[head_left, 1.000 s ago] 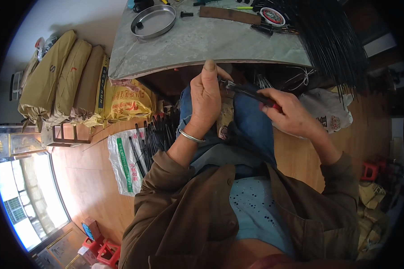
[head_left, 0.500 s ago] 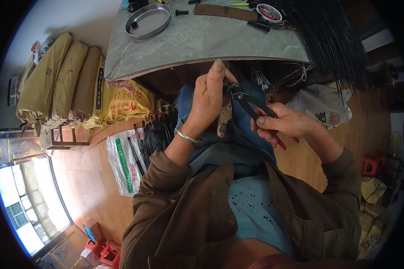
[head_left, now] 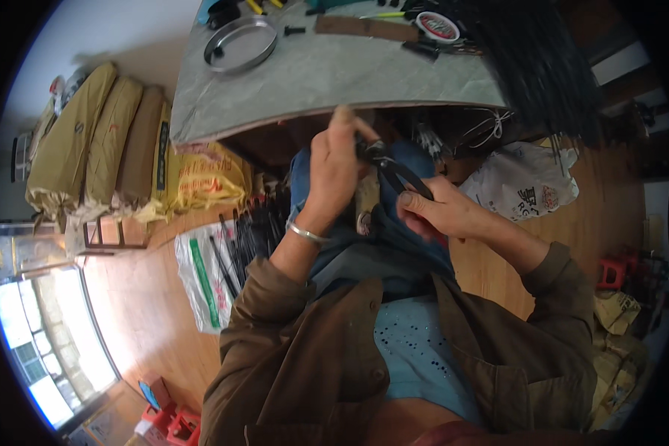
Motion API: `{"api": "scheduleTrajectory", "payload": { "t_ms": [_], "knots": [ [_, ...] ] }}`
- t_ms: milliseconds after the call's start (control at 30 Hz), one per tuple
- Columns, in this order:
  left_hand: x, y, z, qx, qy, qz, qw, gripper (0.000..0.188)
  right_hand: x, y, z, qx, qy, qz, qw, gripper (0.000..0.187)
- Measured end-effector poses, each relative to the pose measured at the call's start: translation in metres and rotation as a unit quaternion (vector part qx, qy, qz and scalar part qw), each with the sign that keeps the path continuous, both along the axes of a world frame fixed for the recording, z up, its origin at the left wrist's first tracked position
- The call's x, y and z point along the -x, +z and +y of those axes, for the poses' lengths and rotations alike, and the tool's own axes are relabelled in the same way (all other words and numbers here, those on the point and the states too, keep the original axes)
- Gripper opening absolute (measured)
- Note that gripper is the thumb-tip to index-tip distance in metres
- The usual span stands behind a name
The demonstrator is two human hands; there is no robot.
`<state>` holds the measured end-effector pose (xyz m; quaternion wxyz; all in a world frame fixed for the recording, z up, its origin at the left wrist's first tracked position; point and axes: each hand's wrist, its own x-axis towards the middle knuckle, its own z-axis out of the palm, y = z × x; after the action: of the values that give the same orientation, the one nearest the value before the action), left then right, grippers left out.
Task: Cutting and assembling black plastic components at a workbench using pliers.
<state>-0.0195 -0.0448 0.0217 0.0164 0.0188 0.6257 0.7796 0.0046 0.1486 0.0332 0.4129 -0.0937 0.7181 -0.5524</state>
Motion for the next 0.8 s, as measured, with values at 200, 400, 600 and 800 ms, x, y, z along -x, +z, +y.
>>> {"api": "scheduleTrajectory", "payload": {
  "t_ms": [200,400,600,800],
  "knots": [
    [0.003,-0.005,-0.011,-0.070,0.019,-0.027,0.997,0.059,0.102,0.014,0.023,-0.212,-0.119,0.509,0.826,0.030],
    [0.012,-0.006,-0.005,-0.066,0.008,-0.015,0.998,0.060,0.255,0.023,0.062,-0.368,-0.205,0.518,0.744,0.032],
    [0.024,-0.014,-0.019,-0.082,0.032,-0.030,0.996,0.061,0.294,0.018,0.060,-0.462,-0.122,0.427,0.768,0.032],
    [0.034,-0.019,-0.019,-0.082,0.020,-0.029,0.996,0.061,0.305,0.018,0.053,-0.469,-0.105,0.444,0.756,0.031]
  ]
}}
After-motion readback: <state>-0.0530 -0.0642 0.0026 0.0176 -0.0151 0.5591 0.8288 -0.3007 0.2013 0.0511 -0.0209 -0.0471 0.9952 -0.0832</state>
